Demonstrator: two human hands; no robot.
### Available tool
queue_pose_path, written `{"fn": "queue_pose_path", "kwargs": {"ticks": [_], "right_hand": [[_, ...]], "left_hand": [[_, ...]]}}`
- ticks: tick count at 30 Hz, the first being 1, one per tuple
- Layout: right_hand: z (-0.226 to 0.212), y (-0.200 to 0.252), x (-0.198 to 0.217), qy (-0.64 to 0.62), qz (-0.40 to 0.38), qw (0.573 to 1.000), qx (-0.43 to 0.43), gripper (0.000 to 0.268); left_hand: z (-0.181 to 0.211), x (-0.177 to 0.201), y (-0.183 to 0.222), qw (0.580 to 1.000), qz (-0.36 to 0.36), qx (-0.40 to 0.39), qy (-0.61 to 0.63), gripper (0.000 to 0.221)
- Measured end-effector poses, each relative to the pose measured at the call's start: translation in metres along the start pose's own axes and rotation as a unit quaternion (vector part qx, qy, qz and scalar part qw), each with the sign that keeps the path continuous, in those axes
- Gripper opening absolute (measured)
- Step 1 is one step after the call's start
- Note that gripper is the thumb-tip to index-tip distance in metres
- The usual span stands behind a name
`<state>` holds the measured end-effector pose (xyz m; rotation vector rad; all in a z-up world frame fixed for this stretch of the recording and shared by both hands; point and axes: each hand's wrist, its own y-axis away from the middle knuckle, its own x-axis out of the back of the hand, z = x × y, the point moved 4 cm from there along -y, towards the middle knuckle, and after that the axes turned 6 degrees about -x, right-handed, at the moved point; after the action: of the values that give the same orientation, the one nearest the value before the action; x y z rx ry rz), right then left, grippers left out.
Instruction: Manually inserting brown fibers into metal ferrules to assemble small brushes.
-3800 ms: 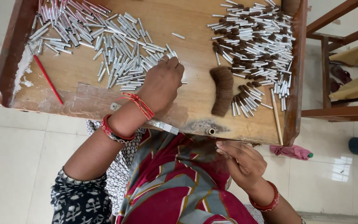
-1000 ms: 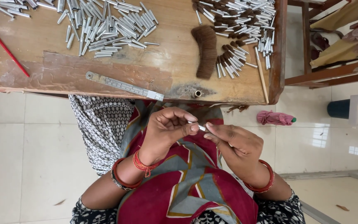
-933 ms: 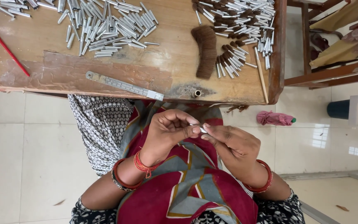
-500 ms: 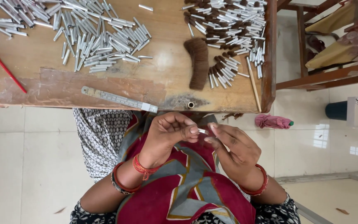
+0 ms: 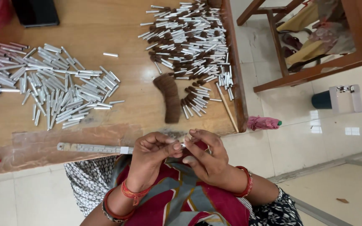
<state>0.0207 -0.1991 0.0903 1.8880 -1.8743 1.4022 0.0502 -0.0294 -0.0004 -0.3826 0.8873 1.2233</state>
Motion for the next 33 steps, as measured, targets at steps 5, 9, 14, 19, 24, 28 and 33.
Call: {"fn": "queue_pose_path", "kwargs": {"ticks": [5,9,14,19,24,28,33], "right_hand": [[0.007,-0.019,0.005,0.004,0.031,0.999,0.027,0.034],[0.013,-0.030,0.011,-0.028,0.054,0.998,0.004,0.026],[0.058,-0.034,0.031,0.122,0.032,0.985,-0.119,0.023],[0.105,-0.023,0.027,0.269,-0.040,0.925,-0.266,0.023],[0.077,-0.039,0.035,0.261,-0.020,0.938,-0.228,0.022],[0.046,-0.038,0.032,0.113,0.030,0.977,-0.176,0.024],[0.042,-0.034,0.014,-0.066,-0.023,0.984,-0.164,0.038]], "left_hand": [[0.014,-0.023,-0.016,0.999,0.012,-0.008,-0.046,0.016],[0.016,-0.029,-0.026,0.999,0.001,-0.006,-0.037,0.017],[0.041,-0.031,-0.046,0.998,0.033,-0.034,-0.040,0.014],[0.055,-0.024,-0.063,0.995,0.054,-0.072,-0.031,0.015],[0.058,-0.018,-0.070,0.995,0.046,-0.082,-0.041,0.020],[0.061,-0.017,-0.071,0.995,0.055,-0.079,-0.023,0.021],[0.052,-0.018,-0.074,0.997,0.040,-0.067,-0.005,0.021]]}}
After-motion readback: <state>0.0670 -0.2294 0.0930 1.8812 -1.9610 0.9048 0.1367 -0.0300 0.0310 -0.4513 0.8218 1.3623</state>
